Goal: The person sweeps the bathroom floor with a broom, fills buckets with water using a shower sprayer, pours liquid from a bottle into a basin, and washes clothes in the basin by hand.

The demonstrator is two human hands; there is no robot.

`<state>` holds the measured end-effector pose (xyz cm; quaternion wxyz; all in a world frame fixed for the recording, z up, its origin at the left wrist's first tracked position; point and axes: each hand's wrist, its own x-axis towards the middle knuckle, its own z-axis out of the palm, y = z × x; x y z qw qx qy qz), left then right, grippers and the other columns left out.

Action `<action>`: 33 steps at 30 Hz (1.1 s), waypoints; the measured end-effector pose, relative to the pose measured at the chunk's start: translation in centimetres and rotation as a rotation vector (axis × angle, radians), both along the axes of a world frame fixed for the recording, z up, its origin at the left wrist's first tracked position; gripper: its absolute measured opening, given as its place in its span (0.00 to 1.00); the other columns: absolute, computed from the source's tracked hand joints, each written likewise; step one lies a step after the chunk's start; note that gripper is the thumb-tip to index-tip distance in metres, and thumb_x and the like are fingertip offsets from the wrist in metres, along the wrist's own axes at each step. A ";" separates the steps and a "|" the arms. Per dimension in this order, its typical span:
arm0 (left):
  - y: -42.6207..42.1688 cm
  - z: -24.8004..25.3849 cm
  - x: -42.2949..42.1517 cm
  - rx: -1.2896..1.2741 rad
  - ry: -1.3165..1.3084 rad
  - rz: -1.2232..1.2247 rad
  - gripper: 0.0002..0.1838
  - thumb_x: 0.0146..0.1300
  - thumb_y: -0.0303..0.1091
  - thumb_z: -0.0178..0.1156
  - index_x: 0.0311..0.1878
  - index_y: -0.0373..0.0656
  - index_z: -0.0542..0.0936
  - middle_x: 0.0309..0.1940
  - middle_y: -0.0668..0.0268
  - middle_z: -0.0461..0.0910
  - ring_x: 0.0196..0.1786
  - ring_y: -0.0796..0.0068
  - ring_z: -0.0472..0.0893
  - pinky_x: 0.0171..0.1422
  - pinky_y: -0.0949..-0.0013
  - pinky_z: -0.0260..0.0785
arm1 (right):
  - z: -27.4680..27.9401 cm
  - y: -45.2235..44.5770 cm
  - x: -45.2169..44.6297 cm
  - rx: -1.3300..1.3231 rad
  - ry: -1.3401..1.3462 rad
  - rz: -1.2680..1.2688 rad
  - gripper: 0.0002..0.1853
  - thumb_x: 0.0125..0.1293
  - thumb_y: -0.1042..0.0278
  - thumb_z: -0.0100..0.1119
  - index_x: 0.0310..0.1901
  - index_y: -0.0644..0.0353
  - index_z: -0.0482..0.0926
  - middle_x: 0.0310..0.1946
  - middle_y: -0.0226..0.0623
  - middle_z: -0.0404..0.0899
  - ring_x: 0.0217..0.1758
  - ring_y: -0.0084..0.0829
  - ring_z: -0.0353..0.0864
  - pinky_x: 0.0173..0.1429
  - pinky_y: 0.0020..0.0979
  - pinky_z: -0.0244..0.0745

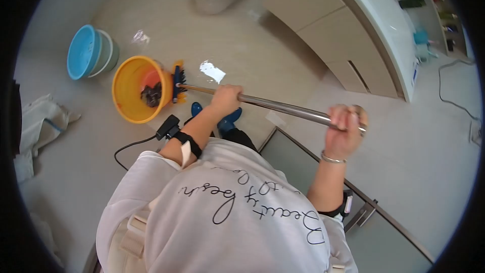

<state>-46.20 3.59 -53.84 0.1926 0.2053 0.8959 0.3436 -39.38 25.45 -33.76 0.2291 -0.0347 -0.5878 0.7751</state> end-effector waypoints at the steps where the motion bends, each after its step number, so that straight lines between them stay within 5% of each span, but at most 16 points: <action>1: 0.2 0.0 -0.2 -0.010 0.000 0.011 0.05 0.44 0.29 0.54 0.28 0.42 0.75 0.26 0.57 0.76 0.36 0.57 0.74 0.42 0.59 0.64 | -0.1 0.4 0.0 0.010 0.005 -0.019 0.05 0.58 0.69 0.48 0.34 0.59 0.72 0.12 0.23 0.59 0.19 0.22 0.61 0.31 0.27 0.58; 4: -1.6 0.5 -1.3 0.123 0.072 0.066 0.07 0.45 0.29 0.56 0.31 0.41 0.77 0.26 0.57 0.77 0.34 0.60 0.75 0.41 0.63 0.66 | 1.1 -2.6 -0.6 -0.057 0.030 0.056 0.11 0.58 0.68 0.50 0.42 0.60 0.70 0.20 0.28 0.68 0.28 0.26 0.68 0.38 0.31 0.63; 6: -2.8 3.4 -3.6 0.259 0.053 0.182 0.09 0.45 0.28 0.56 0.33 0.41 0.77 0.25 0.58 0.77 0.31 0.61 0.75 0.38 0.64 0.66 | 3.3 -5.1 -1.6 -0.045 0.068 -0.015 0.21 0.56 0.66 0.53 0.51 0.59 0.64 0.38 0.35 0.72 0.42 0.31 0.70 0.47 0.35 0.64; 8: -4.2 7.3 -6.3 0.437 0.006 0.347 0.11 0.46 0.28 0.56 0.36 0.40 0.77 0.23 0.60 0.77 0.27 0.67 0.75 0.34 0.68 0.66 | 1.3 -5.1 -3.0 0.139 -0.071 0.156 0.31 0.51 0.66 0.59 0.57 0.57 0.58 0.51 0.37 0.66 0.51 0.32 0.66 0.52 0.34 0.64; 12: -7.3 14.8 -9.3 0.704 -0.104 0.434 0.08 0.51 0.31 0.57 0.35 0.39 0.75 0.21 0.69 0.74 0.26 0.82 0.71 0.33 0.76 0.63 | -5.8 -11.7 -5.6 0.745 -0.689 0.329 0.39 0.45 0.66 0.63 0.59 0.58 0.54 0.55 0.40 0.60 0.54 0.32 0.64 0.52 0.32 0.64; 14: -9.2 16.4 -8.2 0.917 -0.180 0.414 0.10 0.52 0.28 0.57 0.38 0.37 0.72 0.26 0.71 0.72 0.37 0.81 0.73 0.43 0.77 0.61 | -9.9 -15.7 -6.5 1.189 -0.338 0.252 0.40 0.45 0.65 0.62 0.60 0.59 0.52 0.56 0.43 0.57 0.56 0.38 0.61 0.53 0.33 0.64; 16: -10.5 16.5 -5.8 1.073 -0.308 0.360 0.13 0.53 0.28 0.57 0.42 0.38 0.69 0.24 0.72 0.72 0.30 0.86 0.69 0.40 0.80 0.60 | -11.4 -19.0 -7.8 1.146 -0.260 0.216 0.36 0.45 0.66 0.61 0.57 0.58 0.56 0.54 0.43 0.61 0.55 0.39 0.63 0.53 0.34 0.64; 18: -12.5 16.3 -3.8 1.168 -0.322 0.356 0.15 0.52 0.29 0.57 0.43 0.38 0.68 0.28 0.68 0.73 0.33 0.80 0.71 0.46 0.73 0.63 | -13.9 -19.7 -8.9 1.095 -0.182 0.185 0.32 0.46 0.67 0.60 0.55 0.57 0.61 0.51 0.43 0.64 0.53 0.40 0.64 0.52 0.35 0.64; 20: -16.5 14.8 -4.5 1.439 -0.197 0.281 0.17 0.54 0.31 0.55 0.47 0.41 0.67 0.29 0.67 0.73 0.41 0.69 0.73 0.55 0.59 0.60 | -17.9 -18.6 -9.8 1.160 -0.470 0.373 0.20 0.43 0.71 0.59 0.43 0.56 0.71 0.39 0.39 0.72 0.44 0.39 0.70 0.46 0.34 0.67; 22: -20.6 15.4 -5.4 1.394 0.035 0.287 0.18 0.52 0.32 0.55 0.48 0.46 0.67 0.28 0.69 0.71 0.39 0.67 0.72 0.57 0.51 0.57 | -21.6 -16.5 -9.9 1.180 -0.552 0.366 0.16 0.42 0.74 0.58 0.38 0.56 0.72 0.34 0.37 0.74 0.42 0.39 0.70 0.45 0.34 0.67; 28: -28.1 8.9 -2.6 1.406 -0.095 0.686 0.15 0.54 0.37 0.55 0.43 0.46 0.66 0.19 0.74 0.67 0.23 0.80 0.62 0.43 0.68 0.52 | -31.5 -12.4 -7.1 1.373 -0.674 0.435 0.12 0.42 0.74 0.57 0.33 0.53 0.76 0.29 0.33 0.74 0.39 0.36 0.71 0.44 0.33 0.67; 33: -30.0 -1.5 3.6 1.385 -0.430 0.953 0.15 0.53 0.40 0.55 0.41 0.46 0.67 0.19 0.74 0.66 0.30 0.78 0.65 0.49 0.64 0.50 | -39.4 -9.9 -4.3 1.547 -0.571 0.338 0.09 0.42 0.77 0.56 0.29 0.54 0.77 0.30 0.33 0.74 0.37 0.37 0.70 0.43 0.34 0.66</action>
